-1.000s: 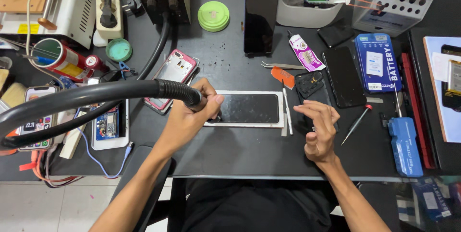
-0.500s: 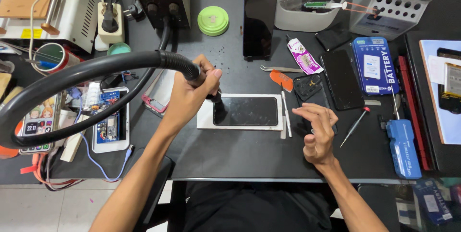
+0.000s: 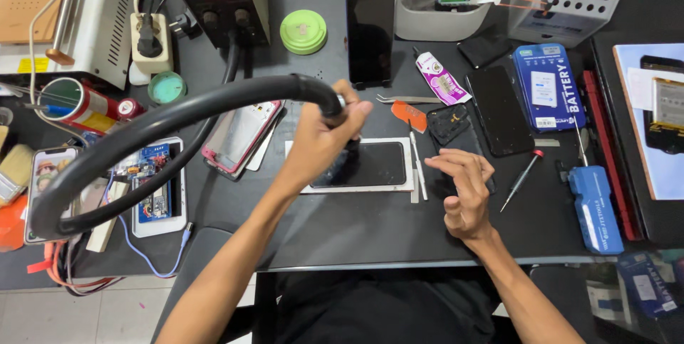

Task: The person uses a heat gun to warm the edges of a smartphone, then uses a metal prying tool to separate the screen from the frame. They repeatedly apply heat and pry along the sides and corners to loosen the adhesive and lift the display.

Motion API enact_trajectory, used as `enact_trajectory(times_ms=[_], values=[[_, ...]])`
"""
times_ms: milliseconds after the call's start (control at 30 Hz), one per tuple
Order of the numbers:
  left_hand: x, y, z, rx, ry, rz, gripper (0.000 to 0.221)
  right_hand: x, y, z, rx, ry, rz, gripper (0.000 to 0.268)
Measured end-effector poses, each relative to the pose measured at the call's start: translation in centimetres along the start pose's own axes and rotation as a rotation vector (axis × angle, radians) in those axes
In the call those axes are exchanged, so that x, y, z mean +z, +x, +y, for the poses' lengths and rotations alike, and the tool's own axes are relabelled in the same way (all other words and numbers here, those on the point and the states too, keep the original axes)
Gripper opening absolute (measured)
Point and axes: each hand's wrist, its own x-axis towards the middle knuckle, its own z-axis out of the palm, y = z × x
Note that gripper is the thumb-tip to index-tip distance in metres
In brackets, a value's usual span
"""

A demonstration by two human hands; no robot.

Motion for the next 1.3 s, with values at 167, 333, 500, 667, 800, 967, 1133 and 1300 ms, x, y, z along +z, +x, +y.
enact_trajectory(times_ms=[167, 333, 500, 667, 800, 967, 1133, 1300], values=[[3.2, 1.1, -0.6, 0.013, -0.016, -0.034, 0.021, -0.2, 0.0, -0.1, 0.004, 0.006, -0.012, 0.079], [5.6, 2.0, -1.3, -0.006, -0.083, -0.109, 0.022, -0.2, 0.1, -0.1, 0.01, 0.017, -0.012, 0.08], [6.1, 1.9, -1.0, -0.023, -0.139, -0.124, 0.021, -0.4, 0.0, 0.0, 0.022, 0.026, -0.027, 0.081], [5.1, 0.1, 0.1, -0.07, -0.17, -0.101, 0.019, -0.2, 0.0, 0.1, 0.009, 0.022, -0.018, 0.081], [3.7, -1.7, 0.5, -0.097, -0.172, -0.105, 0.023, -0.1, 0.0, 0.1, 0.001, 0.013, -0.003, 0.08], [1.6, -3.6, 1.0, -0.141, -0.079, -0.067, 0.023, -0.1, -0.1, 0.0, 0.004, 0.011, 0.001, 0.08], [-1.2, -5.8, 1.3, -0.173, -0.094, -0.036, 0.023, 0.1, 0.0, 0.1, -0.005, 0.015, 0.008, 0.08], [-4.1, -7.2, 1.4, -0.158, 0.027, 0.029, 0.022, 0.0, -0.1, 0.0, 0.001, 0.007, 0.0, 0.08]])
